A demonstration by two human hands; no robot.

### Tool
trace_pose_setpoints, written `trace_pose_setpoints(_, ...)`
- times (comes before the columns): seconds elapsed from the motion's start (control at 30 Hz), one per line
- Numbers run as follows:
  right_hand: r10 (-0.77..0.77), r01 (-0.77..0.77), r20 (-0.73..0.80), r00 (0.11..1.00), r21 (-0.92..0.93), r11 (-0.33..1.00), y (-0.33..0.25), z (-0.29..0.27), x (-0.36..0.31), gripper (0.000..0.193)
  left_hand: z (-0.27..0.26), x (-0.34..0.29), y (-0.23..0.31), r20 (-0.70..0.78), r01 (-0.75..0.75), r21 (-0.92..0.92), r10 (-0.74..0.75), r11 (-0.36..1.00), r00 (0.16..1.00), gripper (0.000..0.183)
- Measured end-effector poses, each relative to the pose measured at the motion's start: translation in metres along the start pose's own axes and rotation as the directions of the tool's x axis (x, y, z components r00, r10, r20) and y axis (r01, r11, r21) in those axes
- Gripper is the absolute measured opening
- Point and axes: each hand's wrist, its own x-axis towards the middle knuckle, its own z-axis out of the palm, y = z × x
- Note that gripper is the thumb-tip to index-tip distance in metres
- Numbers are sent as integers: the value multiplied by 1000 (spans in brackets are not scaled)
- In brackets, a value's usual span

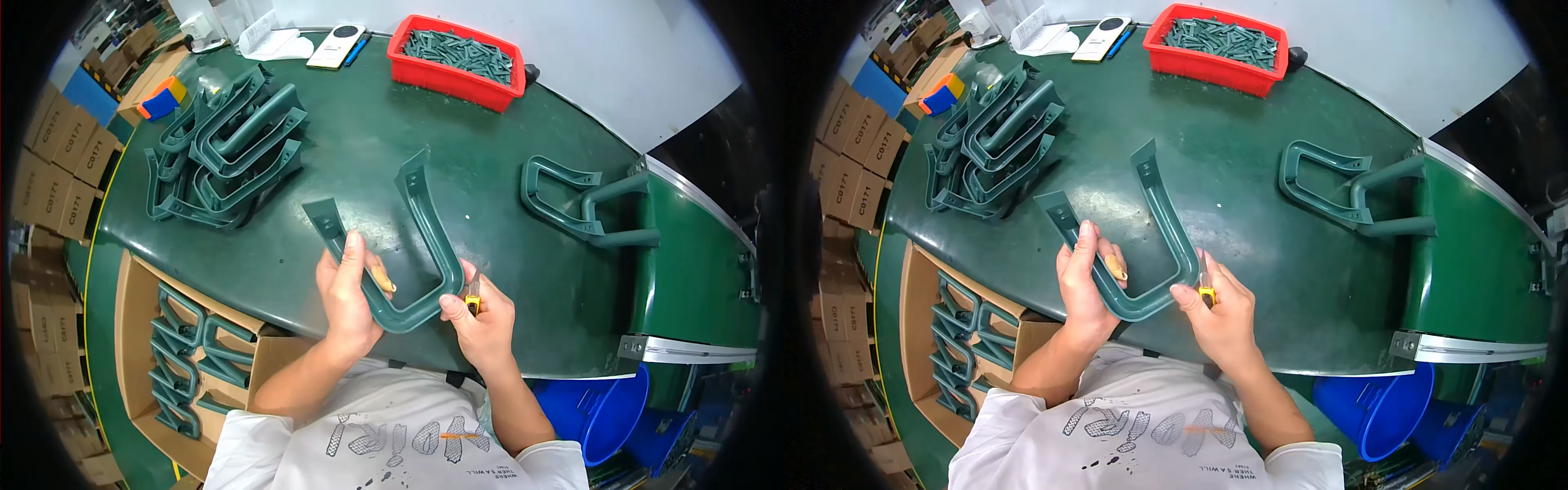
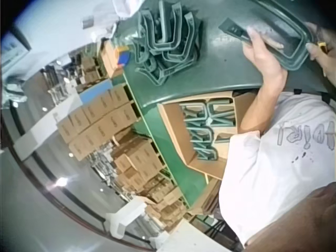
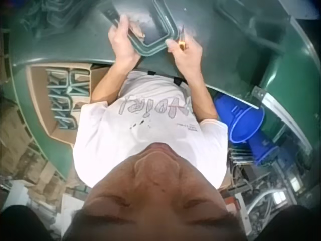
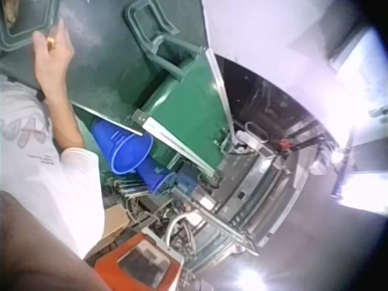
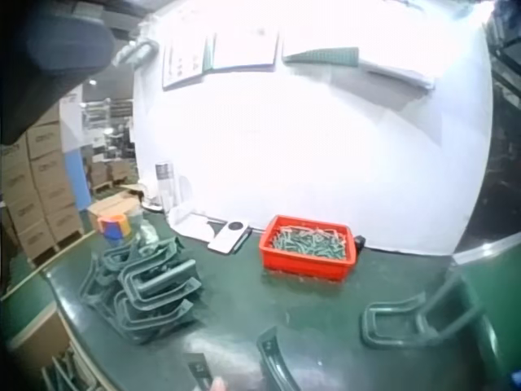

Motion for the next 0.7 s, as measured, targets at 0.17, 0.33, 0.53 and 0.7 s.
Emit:
trace_pose_setpoints(0.17,-46,43,-50,998,-63,997,-1,12,4,39,4,-7,0,-45,-196,41,197,980,979,22)
trace_pose_setpoints(0.33,108,-105,-109,988,34,994,-6,25,14,36,10,-8,-6,4,-381,79,382,921,924,17)
trace_pose_setpoints(0.53,228,-202,-174,958,154,967,-12,31,19,24,21,-16,-11,56,-472,136,469,871,881,11)
trace_pose_setpoints(0.7,300,-278,-100,949,187,942,-5,17,29,17,26,-28,-18,170,-573,229,547,787,820,13)
